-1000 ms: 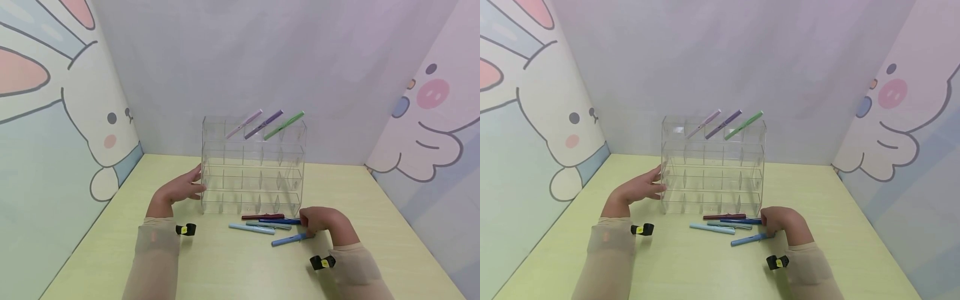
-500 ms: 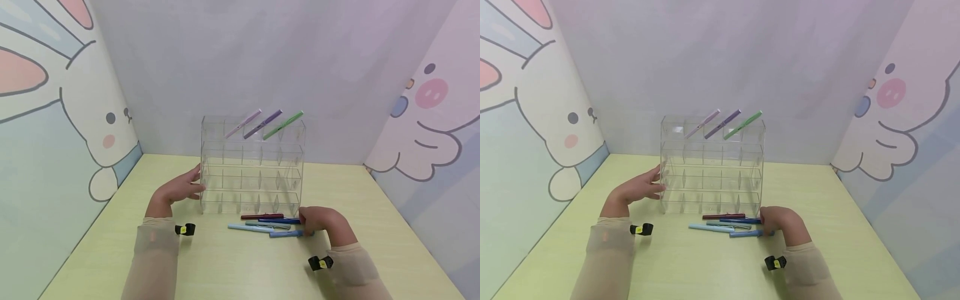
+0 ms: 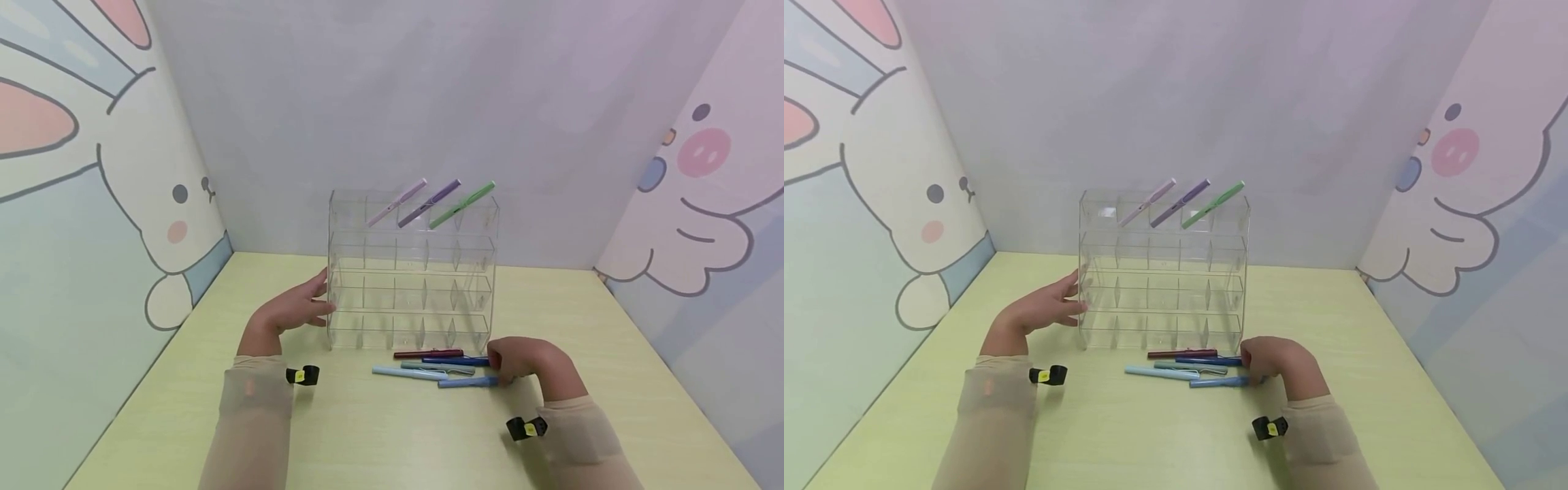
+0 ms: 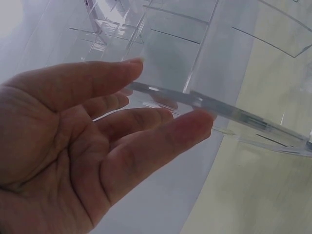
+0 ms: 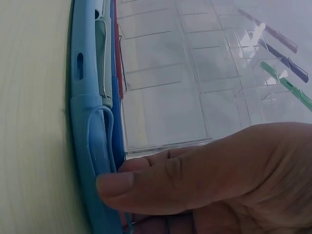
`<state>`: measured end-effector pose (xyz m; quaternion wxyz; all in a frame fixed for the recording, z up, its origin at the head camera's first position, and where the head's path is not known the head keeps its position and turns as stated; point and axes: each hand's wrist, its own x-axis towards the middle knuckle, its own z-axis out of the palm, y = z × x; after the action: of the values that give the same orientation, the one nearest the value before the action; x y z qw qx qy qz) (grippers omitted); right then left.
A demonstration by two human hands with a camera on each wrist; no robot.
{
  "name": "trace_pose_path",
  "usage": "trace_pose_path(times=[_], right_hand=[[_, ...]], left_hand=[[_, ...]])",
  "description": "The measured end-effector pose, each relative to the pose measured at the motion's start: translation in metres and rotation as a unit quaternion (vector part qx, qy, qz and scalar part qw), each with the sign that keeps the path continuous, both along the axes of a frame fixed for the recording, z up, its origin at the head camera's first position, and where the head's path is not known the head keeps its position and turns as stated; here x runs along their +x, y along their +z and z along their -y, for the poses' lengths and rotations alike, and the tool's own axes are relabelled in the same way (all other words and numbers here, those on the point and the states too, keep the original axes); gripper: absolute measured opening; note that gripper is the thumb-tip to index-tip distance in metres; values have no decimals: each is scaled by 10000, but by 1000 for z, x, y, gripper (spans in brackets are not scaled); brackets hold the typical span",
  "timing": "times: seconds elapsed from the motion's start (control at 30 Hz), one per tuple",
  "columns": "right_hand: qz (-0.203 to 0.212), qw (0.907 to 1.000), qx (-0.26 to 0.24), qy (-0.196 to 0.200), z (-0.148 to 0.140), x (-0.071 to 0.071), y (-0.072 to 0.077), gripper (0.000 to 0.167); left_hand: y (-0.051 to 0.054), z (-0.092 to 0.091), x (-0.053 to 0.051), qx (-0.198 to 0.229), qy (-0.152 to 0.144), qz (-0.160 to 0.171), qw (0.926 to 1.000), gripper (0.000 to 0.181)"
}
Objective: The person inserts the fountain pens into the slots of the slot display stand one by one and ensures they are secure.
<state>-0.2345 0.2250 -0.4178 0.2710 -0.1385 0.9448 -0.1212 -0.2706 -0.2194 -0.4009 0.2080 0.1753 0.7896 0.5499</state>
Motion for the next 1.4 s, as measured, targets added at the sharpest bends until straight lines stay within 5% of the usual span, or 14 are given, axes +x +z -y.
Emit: trace_pose_path(times=[0.5,0.83,1.1,1.4], right_hand=[[-269,9992,264,104,-1,1,1,29],[215,9967,-774,-109,-17,4,22,17],[34,9963,-858,54,-19,8,35,8],[-318,9834,-1738,417,-25,1,40,7]], left_hand=[[1,0,2,-109,66,-23,9999,84],[0,0,0,-72,3,-51,10000,85],[0,-1,0,-97,18,-34,9999,85],[1,-1,1,-104,2,-56,9999,85]])
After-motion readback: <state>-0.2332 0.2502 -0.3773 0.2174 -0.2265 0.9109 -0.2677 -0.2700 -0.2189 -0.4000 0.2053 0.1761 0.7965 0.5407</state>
